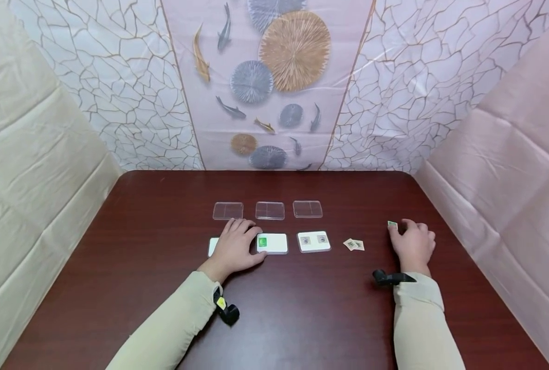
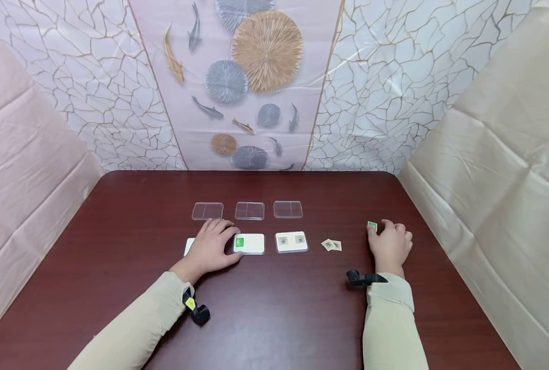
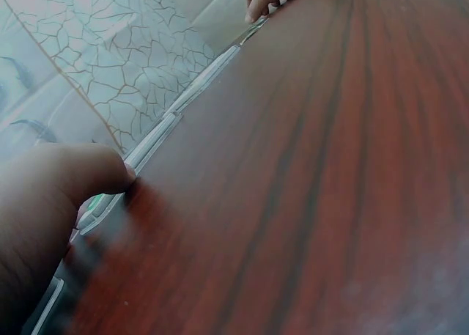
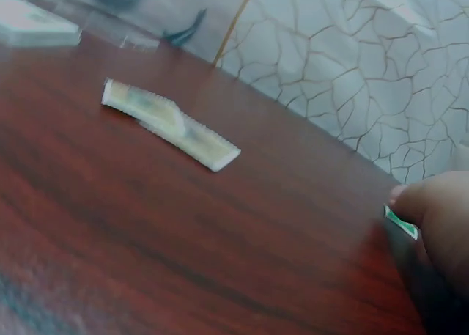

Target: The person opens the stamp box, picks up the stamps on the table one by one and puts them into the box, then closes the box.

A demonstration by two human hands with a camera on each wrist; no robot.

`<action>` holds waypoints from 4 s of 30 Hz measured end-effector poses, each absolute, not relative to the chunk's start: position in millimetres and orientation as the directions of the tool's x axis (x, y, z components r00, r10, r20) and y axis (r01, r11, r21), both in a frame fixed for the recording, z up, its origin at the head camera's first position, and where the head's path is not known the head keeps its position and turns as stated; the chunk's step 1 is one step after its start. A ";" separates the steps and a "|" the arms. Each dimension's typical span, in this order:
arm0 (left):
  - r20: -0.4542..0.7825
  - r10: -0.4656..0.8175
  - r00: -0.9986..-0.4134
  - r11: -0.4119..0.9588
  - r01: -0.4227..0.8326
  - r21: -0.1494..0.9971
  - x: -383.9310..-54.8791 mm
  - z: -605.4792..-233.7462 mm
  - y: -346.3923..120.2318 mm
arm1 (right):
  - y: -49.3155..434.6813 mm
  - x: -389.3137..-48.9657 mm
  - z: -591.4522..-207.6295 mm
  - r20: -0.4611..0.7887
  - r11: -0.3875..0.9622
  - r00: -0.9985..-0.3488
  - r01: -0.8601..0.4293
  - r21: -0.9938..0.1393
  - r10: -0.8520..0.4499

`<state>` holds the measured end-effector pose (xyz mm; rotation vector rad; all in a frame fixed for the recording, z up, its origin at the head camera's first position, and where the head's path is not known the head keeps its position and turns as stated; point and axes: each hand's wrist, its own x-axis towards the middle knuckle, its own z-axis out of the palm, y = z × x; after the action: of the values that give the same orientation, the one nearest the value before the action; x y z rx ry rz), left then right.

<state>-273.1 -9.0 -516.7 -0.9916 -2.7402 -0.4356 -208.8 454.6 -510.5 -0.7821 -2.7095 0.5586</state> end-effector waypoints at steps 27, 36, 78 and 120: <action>0.268 0.597 -0.756 0.731 0.650 0.207 -272.9 -515.5 -9.0 | 449.1 -213.3 -511.8 0.217 0.735 -0.815 0.326 -0.594 0.537; 0.286 0.594 -0.752 0.733 0.653 0.191 -274.4 -517.8 -8.4 | 426.0 -217.4 -508.9 0.303 0.676 -0.809 0.152 -0.721 0.504; 0.299 0.600 -0.742 0.724 0.663 0.191 -276.3 -518.6 -9.0 | 212.2 -252.2 -509.1 0.370 0.767 -0.863 -0.485 -0.420 -0.343; 0.281 0.587 -0.760 0.753 0.639 0.154 -276.5 -512.9 -41.5 | 347.7 -213.1 -512.3 0.571 0.822 -0.819 -0.368 -0.434 -0.065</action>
<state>-276.5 -41.5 -512.9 -0.9695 -2.7366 -0.3567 -213.1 347.7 -512.3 0.3189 -2.4532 0.7347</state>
